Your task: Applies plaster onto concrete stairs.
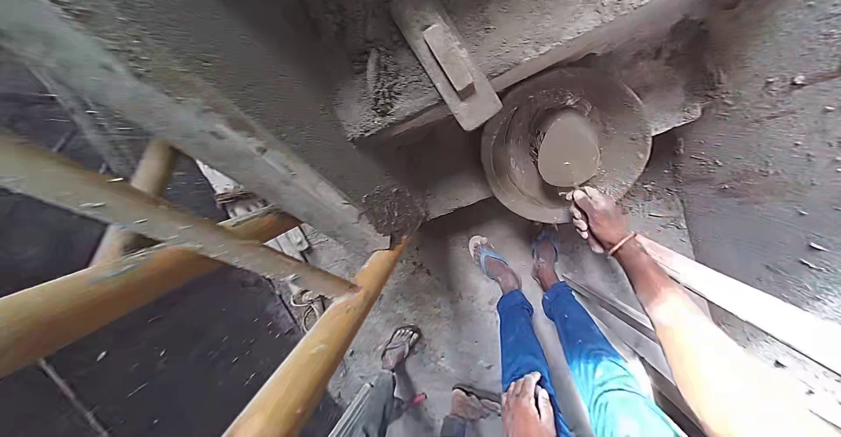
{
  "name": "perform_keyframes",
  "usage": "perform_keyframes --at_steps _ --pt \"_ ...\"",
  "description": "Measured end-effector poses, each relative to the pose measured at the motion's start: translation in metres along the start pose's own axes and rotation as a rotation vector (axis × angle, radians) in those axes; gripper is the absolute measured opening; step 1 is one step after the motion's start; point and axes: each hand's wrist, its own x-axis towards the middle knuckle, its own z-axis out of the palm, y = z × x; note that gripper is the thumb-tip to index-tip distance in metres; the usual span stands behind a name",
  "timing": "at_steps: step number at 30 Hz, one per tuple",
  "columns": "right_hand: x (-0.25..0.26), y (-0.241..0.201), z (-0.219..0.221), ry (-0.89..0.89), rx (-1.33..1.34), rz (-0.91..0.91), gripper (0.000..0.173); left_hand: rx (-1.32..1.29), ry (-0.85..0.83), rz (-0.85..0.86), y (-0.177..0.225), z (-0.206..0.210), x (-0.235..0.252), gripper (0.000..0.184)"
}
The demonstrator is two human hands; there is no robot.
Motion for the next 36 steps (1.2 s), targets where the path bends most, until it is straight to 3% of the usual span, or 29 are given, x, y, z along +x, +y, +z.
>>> perform_keyframes --at_steps 3,5,8,11,14,16,21,24,26,29,33,36 --pt "-0.028 -0.028 0.075 0.052 -0.206 0.014 0.044 -0.007 0.007 0.001 0.003 -0.001 0.0 0.041" --pt "-0.028 -0.048 0.141 -0.006 -0.234 0.066 0.048 -0.009 0.007 0.0 0.002 -0.003 0.0 0.041" --pt "-0.03 -0.085 0.219 -0.267 -0.228 0.032 0.042 -0.016 -0.003 -0.007 0.008 -0.006 -0.002 0.041" --pt "-0.077 -0.106 0.236 -0.58 0.175 -0.132 0.038 -0.028 0.007 -0.013 0.009 -0.01 -0.005 0.041" --pt "-0.115 -0.106 0.203 -0.684 0.389 -0.131 0.042 -0.027 0.009 0.0 0.003 -0.004 -0.003 0.041" --pt "-0.11 -0.09 0.166 -0.597 0.199 -0.157 0.044 -0.037 0.039 0.017 0.001 -0.001 -0.001 0.041" --pt "-0.047 -0.05 0.05 -0.127 -0.619 -0.049 0.052 -0.03 0.027 0.024 -0.001 -0.004 -0.003 0.04" --pt "-0.005 -0.039 -0.011 0.196 -0.816 0.019 0.052 -0.037 0.057 0.055 -0.003 -0.002 0.0 0.04" --pt "0.022 -0.03 -0.038 0.282 -0.875 0.081 0.056 -0.012 0.06 0.052 -0.003 -0.003 -0.003 0.04" --pt "0.056 -0.014 -0.068 0.196 -0.711 0.062 0.049 0.021 0.044 0.05 0.003 -0.005 -0.003 0.039" --pt "0.068 0.01 -0.075 -0.055 0.064 0.102 0.032 -0.005 0.048 0.058 -0.001 0.001 0.0 0.039" --pt "0.042 0.004 -0.057 -0.05 0.161 0.03 0.029 -0.021 0.051 0.05 -0.003 0.006 0.001 0.039"
